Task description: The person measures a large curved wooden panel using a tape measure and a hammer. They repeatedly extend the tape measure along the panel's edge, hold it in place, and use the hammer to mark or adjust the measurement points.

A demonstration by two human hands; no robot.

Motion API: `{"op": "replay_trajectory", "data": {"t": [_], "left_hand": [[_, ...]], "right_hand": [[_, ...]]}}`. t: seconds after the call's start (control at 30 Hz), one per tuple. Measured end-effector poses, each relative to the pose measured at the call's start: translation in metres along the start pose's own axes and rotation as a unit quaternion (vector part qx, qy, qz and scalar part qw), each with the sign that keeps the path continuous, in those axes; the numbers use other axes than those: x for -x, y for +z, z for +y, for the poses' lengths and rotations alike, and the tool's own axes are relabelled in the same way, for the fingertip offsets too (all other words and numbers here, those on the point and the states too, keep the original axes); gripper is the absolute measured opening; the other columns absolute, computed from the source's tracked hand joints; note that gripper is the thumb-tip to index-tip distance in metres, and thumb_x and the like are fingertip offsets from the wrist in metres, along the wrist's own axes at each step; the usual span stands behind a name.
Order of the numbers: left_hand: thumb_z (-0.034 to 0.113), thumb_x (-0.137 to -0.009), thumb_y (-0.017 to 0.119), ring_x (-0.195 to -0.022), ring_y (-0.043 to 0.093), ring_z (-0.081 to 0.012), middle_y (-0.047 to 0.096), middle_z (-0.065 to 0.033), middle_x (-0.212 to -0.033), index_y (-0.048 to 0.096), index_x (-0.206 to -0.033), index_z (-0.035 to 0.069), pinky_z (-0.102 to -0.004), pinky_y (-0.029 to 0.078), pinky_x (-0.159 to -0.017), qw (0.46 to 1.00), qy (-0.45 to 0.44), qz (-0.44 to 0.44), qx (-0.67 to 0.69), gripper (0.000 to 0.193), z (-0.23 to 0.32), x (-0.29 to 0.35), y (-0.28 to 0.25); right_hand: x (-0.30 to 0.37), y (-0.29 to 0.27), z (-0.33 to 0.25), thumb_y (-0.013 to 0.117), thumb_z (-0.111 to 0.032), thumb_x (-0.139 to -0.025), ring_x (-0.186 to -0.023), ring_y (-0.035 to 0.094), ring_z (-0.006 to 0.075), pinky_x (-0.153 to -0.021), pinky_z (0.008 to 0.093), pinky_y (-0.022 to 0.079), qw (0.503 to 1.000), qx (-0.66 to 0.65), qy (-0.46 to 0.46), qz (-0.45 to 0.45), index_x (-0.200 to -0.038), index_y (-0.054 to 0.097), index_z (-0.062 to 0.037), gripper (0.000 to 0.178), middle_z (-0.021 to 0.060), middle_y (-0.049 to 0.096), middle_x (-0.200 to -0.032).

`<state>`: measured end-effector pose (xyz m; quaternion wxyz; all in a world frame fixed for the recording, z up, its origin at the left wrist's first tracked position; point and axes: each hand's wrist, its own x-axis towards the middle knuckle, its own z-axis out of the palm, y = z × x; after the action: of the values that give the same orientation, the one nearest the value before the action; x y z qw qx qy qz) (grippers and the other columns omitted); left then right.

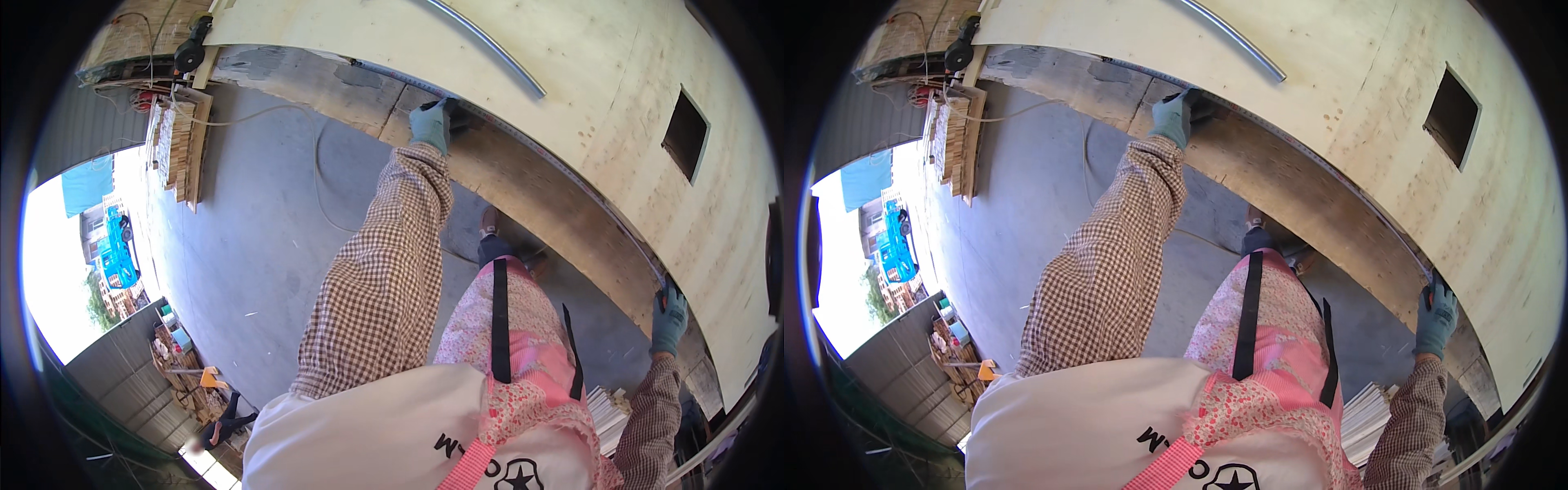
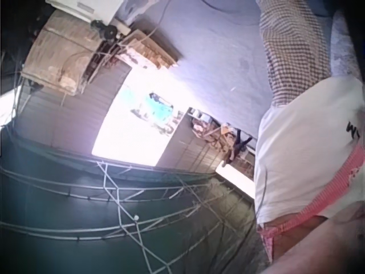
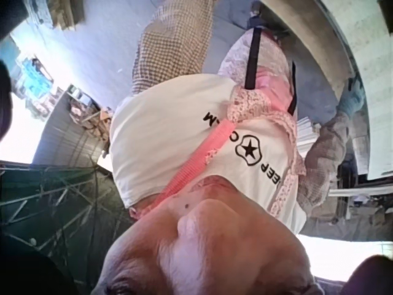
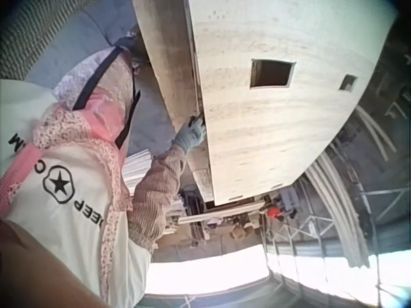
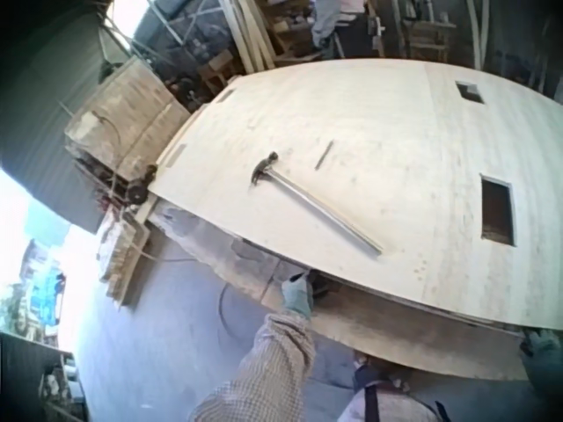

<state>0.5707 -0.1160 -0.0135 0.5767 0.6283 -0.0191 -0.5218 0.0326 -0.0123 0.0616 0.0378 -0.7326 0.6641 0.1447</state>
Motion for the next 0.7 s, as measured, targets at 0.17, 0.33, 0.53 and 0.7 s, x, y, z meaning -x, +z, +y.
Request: {"op": "replay_trajectory", "data": {"t": [0.17,0.33,0.53,0.7], "left_hand": [[0.009,-0.077,0.064,-0.074,0.063,-0.0265,0.061,-0.0136,-0.094,0.056,-0.097,-0.006,-0.0357,0.057,-0.062,1.0,0.009,0.012,0.004,0.027,-0.004,-0.004,-0.003],[0.01,-0.077,0.065,-0.076,0.063,-0.0268,0.06,-0.0135,-0.097,0.056,-0.099,-0.006,-0.0358,0.057,-0.064,1.0,0.004,0.025,0.009,0.028,-0.003,-0.004,0.003],[0.009,-0.075,0.067,-0.075,0.063,-0.0273,0.06,-0.0141,-0.093,0.054,-0.099,-0.006,-0.0365,0.057,-0.063,1.0,0.013,0.018,0.008,0.03,-0.007,-0.006,-0.005],[0.01,-0.075,0.068,-0.073,0.063,-0.0274,0.06,-0.015,-0.093,0.051,-0.102,-0.007,-0.0368,0.057,-0.063,1.0,0.007,-0.006,0.03,0.036,0.002,0.001,-0.002]], "right_hand": [[0.0,-0.006,-0.008,0.058,-0.024,-0.082,-0.093,0.054,0.0289,-0.079,0.0403,0.044,1.0,-0.008,-0.001,0.0,-0.109,0.056,-0.0119,0.03,0.0109,0.056,-0.1],[-0.001,-0.018,-0.025,0.057,-0.027,-0.083,-0.096,0.054,0.0275,-0.081,0.0394,0.043,1.0,0.007,0.007,-0.006,-0.114,0.055,-0.0142,0.034,0.0103,0.057,-0.103],[-0.007,-0.009,-0.014,0.055,-0.028,-0.083,-0.098,0.054,0.0264,-0.083,0.0394,0.043,0.999,0.04,-0.01,-0.018,-0.121,0.052,-0.0176,0.039,0.0078,0.057,-0.107],[-0.006,-0.007,-0.017,0.055,-0.031,-0.082,-0.098,0.054,0.0257,-0.083,0.0382,0.044,0.999,0.041,0.003,-0.018,-0.121,0.052,-0.018,0.041,0.0066,0.058,-0.106]]}}
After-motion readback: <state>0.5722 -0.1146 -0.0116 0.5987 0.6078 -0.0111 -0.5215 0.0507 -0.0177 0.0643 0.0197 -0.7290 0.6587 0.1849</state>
